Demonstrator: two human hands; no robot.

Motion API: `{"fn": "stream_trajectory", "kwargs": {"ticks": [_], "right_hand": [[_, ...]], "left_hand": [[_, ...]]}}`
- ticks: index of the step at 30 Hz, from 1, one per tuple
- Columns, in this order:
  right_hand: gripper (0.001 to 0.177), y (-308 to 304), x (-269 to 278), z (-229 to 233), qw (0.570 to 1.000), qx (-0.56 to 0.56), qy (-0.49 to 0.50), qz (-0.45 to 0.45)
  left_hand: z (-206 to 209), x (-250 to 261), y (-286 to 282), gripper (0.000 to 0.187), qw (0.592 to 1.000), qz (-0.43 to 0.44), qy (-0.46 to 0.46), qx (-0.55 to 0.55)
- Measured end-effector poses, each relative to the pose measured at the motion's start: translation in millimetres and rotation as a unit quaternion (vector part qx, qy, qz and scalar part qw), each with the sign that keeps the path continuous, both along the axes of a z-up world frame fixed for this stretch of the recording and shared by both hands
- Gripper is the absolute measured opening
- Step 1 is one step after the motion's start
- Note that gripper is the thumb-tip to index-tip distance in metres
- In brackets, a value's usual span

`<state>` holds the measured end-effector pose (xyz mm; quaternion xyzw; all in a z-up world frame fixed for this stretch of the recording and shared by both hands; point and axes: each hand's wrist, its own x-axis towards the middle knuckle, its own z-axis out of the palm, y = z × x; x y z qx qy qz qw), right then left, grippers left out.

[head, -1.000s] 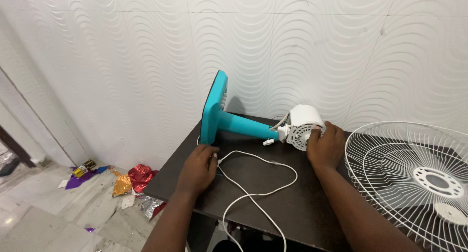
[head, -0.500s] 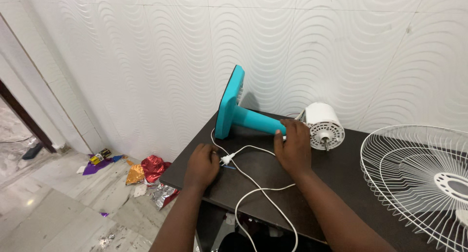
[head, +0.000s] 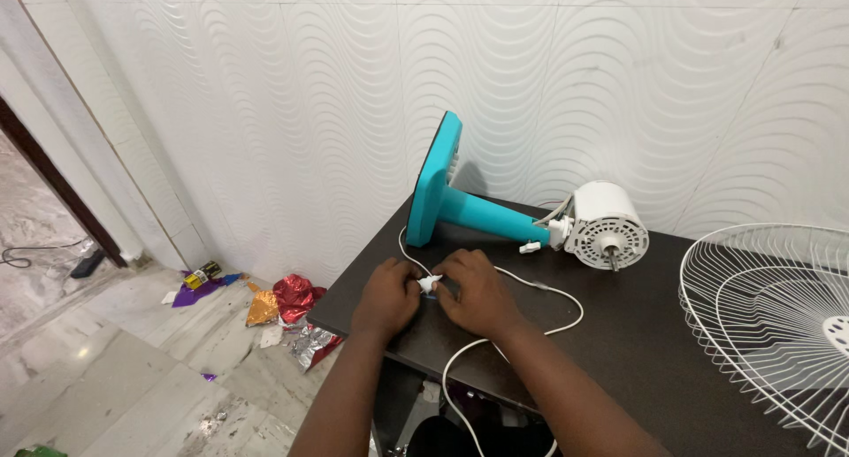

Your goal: The person removes the front wire cage and fan blades from a teal table fan, then uses a screwdriver to loosen screws on the motor housing. The fan remains partially disassembled on the table.

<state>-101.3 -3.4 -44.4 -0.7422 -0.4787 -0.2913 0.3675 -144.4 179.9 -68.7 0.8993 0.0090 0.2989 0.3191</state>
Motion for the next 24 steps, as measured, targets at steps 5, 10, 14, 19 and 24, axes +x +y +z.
{"fn": "stream_trajectory", "kwargs": {"ticks": [5,10,14,19,24], "right_hand": [[0.017,4.5,6.1,-10.3,0.996,-0.059,0.063,-0.033],[0.017,6.1,17.8,-20.7,0.994,-0.04,0.09,-0.052],[0.019,7.5,21.1,-24.5,0.991,-0.035,0.095,-0.083],[0.017,2.3,22.1,-25.1,0.993,-0.048,0.106,-0.033],[0.012,1.7,25.3,-26.7,0.994,-0.052,0.098,0.003]], "left_hand": [[4.4,-1.6,0.3,0.016,1.0,-0.003,0.005,0.002],[8.4,-4.5,-2.2,0.016,0.999,0.009,0.03,-0.01],[4.6,-2.9,-0.5,0.016,0.999,0.008,0.027,-0.02],[-4.3,5.1,3.9,0.017,1.0,0.006,-0.013,-0.009],[-6.8,5.1,3.0,0.014,0.996,0.081,-0.015,0.027]]}}
